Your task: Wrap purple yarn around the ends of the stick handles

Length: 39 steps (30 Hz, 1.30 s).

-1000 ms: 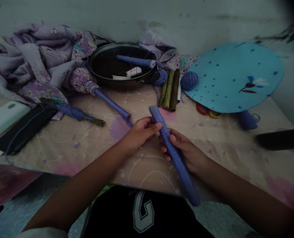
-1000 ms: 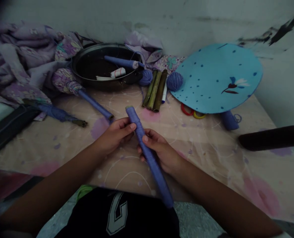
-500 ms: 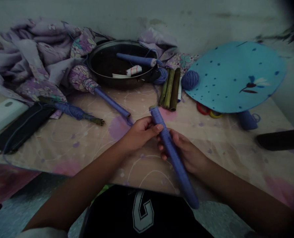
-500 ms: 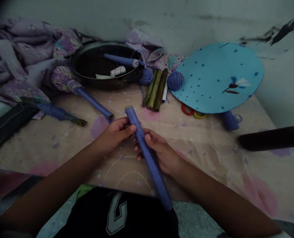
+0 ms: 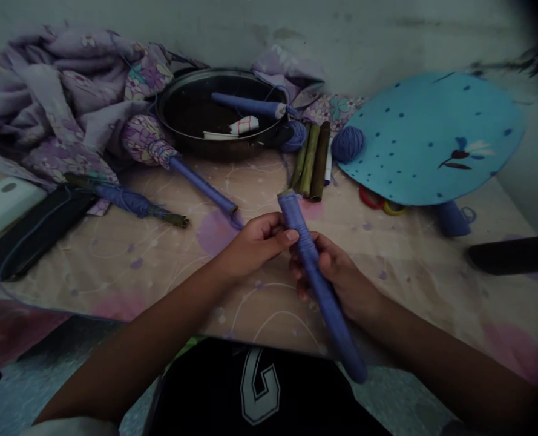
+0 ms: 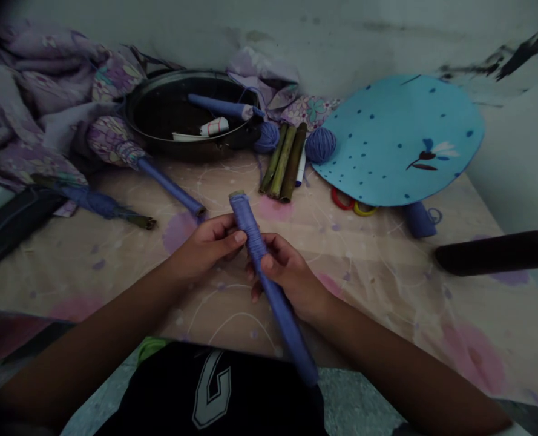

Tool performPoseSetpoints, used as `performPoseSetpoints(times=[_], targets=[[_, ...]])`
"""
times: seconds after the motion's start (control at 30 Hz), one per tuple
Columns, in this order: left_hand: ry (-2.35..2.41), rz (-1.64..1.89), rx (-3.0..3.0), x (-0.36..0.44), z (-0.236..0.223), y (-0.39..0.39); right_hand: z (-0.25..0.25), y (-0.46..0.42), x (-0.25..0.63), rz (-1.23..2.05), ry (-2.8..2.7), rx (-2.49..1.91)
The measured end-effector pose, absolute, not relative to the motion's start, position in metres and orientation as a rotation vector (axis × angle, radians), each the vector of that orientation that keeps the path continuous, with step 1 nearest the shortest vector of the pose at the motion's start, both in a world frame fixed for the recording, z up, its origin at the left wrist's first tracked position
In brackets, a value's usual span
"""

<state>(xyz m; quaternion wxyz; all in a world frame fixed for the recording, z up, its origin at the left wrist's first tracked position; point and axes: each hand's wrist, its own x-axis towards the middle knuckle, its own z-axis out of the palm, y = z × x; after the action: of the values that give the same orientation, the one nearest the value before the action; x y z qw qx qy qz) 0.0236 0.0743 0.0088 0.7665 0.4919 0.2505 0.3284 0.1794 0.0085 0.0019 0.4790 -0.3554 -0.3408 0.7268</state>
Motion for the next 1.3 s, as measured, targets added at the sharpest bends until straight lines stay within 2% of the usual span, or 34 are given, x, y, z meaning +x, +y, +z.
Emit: performPoseSetpoints(times=[0.13, 0.37, 0.63, 0.9, 1.17, 1.3], targets=[[0.554, 0.704, 1.056, 0.025, 0.008, 0.074, 0.004, 0.008, 0.18, 1.789, -0.805, -0.871], [0.59, 0.69, 1.0, 0.026, 0.006, 0.07, 0.002, 0.008, 0.185, 2.131, -0.599, -0.729], [0.601, 0.778, 1.028, 0.026, 0.009, 0.071, 0.008, 0.006, 0.177, 1.864, -0.717, -0.871], [0.615, 0.69, 1.033, 0.023, 0.008, 0.071, -0.002, 0.01, 0.192, 2.252, -0.511, -0.705], [0.647, 0.851, 1.009, 0.025, 0.01, 0.071, 0.008, 0.008, 0.182, 1.879, -0.813, -0.867], [0.619, 0.814, 1.016, 0.023, 0.009, 0.071, 0.004, 0.007, 0.187, 2.077, -0.623, -0.757]])
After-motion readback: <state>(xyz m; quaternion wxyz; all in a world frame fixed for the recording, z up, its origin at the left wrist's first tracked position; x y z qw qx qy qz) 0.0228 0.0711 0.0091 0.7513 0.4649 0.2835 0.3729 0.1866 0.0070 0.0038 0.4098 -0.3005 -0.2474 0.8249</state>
